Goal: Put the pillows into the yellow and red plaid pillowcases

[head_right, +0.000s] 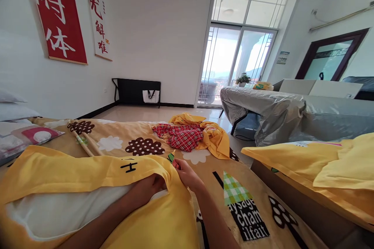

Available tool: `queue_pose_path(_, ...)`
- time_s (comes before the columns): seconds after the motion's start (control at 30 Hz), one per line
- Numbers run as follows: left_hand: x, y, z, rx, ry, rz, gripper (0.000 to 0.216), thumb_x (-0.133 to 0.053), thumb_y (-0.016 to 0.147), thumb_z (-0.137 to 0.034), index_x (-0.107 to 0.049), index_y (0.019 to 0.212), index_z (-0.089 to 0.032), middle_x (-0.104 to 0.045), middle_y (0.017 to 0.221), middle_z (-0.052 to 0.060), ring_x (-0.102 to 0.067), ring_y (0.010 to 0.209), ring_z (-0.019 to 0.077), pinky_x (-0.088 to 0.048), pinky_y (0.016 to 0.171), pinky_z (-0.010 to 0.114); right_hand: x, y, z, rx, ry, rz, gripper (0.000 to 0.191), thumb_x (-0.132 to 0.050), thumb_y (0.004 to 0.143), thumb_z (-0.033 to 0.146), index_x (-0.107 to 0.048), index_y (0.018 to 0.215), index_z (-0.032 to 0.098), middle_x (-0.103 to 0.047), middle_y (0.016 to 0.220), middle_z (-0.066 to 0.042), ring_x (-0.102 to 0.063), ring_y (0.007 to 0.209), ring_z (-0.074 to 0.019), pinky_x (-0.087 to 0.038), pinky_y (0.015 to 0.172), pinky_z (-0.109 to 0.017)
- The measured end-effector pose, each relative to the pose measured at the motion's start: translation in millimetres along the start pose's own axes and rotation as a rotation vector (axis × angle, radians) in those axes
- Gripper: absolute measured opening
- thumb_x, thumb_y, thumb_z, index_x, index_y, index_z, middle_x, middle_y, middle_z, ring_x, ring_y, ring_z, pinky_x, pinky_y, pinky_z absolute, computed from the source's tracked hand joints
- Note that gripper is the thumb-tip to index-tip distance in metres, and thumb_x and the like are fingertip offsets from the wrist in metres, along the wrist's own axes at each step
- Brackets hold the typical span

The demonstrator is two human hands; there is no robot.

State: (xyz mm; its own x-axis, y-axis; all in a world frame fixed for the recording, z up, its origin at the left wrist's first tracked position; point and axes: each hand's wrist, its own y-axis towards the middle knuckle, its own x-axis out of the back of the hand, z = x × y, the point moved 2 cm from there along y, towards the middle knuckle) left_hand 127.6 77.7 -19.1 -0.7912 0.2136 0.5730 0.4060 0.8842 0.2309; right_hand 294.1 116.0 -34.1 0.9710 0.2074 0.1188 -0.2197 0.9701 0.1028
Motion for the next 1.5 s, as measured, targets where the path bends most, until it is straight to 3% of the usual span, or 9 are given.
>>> queue_pose_path(0.07,7,-9,-13,-0.09,0.145,-0.025,0.029,-0.047,0.089,-0.038,-0.066,0.108,-0.025,-0.068,0.107,0.007,-0.056,0.11,0.0274,-0.036,0.105,0.042,4,0,6,0.045,0.003,-0.069,0.02,-0.062,0.064,0.032,-0.049,0.065,0.018,-0.046,0.059,0.007,-0.036,0.054,-0.0066,-0.031,0.049,-0.018)
queue_pose_path(0.2,10,-31,-35,-0.284,0.427,0.011,0.03,-0.039,0.093,-0.025,-0.069,0.095,-0.023,-0.071,0.091,0.008,-0.063,0.087,0.0227,-0.048,0.08,0.032,17,1,11,0.1,0.017,-0.155,0.022,-0.065,0.062,0.035,-0.053,0.07,0.018,-0.053,0.064,0.003,-0.042,0.059,-0.0103,-0.036,0.054,-0.021)
queue_pose_path(0.33,8,-43,-49,-0.706,0.829,-0.344,0.04,-0.038,0.091,-0.01,-0.057,0.124,-0.023,-0.066,0.112,0.01,-0.057,0.103,0.0227,-0.041,0.089,0.036,33,-2,10,0.087,-0.025,-0.181,0.025,-0.067,0.058,0.034,-0.048,0.062,0.019,-0.046,0.057,0.005,-0.039,0.055,-0.0093,-0.034,0.052,-0.022)
queue_pose_path(0.43,8,-37,-45,-0.797,0.97,-0.533,0.033,-0.041,0.092,-0.009,-0.057,0.118,-0.019,-0.063,0.114,0.011,-0.053,0.111,0.0246,-0.036,0.092,0.039,38,-3,8,0.086,-0.137,-0.208,0.026,-0.066,0.057,0.034,-0.044,0.057,0.019,-0.041,0.054,0.007,-0.035,0.052,-0.008,-0.03,0.05,-0.022)
queue_pose_path(0.6,0,-32,-36,-0.852,0.869,-0.225,0.012,-0.044,0.091,-0.014,-0.055,0.093,-0.017,-0.058,0.077,0.003,-0.052,0.072,0.0173,-0.04,0.064,0.031,43,9,-1,0.179,-0.494,-0.409,0.027,-0.058,0.063,0.03,-0.037,0.049,0.022,-0.04,0.05,0.004,-0.034,0.052,-0.0108,-0.025,0.05,-0.025)
queue_pose_path(0.93,-6,-60,-65,-0.735,1.02,0.147,0.01,-0.052,0.091,-0.021,-0.049,0.1,-0.021,-0.062,0.086,0.0,-0.057,0.07,0.017,-0.042,0.058,0.03,53,12,-2,0.205,-0.56,-0.62,0.019,-0.045,0.075,0.029,-0.051,0.059,0.022,-0.058,0.064,-0.004,-0.051,0.063,-0.0186,-0.037,0.06,-0.028)
queue_pose_path(1.2,39,-68,-128,-0.628,1.188,0.247,0.016,-0.046,0.085,-0.01,-0.053,0.097,-0.019,-0.065,0.085,0.004,-0.064,0.068,0.0208,-0.048,0.054,0.031,33,23,98,0.205,-0.803,-0.597,0.014,-0.049,0.069,0.014,-0.056,0.058,0.019,-0.058,0.058,-0.003,-0.054,0.062,-0.0171,-0.035,0.056,-0.025)
queue_pose_path(1.4,44,-85,-149,-0.703,1.25,0.131,0.016,-0.044,0.088,-0.015,-0.055,0.099,-0.016,-0.066,0.088,0.008,-0.065,0.074,0.0248,-0.049,0.057,0.035,-12,-2,212,0.453,-1.043,-0.529,0.019,-0.045,0.079,0.013,-0.062,0.079,0.019,-0.066,0.08,-0.008,-0.059,0.08,-0.0216,-0.034,0.067,-0.028)
queue_pose_path(1.5,50,-94,-150,-0.638,1.294,0.107,0.019,-0.043,0.087,-0.011,-0.055,0.1,-0.015,-0.067,0.084,0.009,-0.065,0.069,0.025,-0.047,0.054,0.033,-12,-20,245,0.535,-1.124,-0.517,0.021,-0.042,0.081,0.014,-0.061,0.075,0.02,-0.065,0.078,-0.008,-0.058,0.08,-0.0213,-0.033,0.068,-0.028)
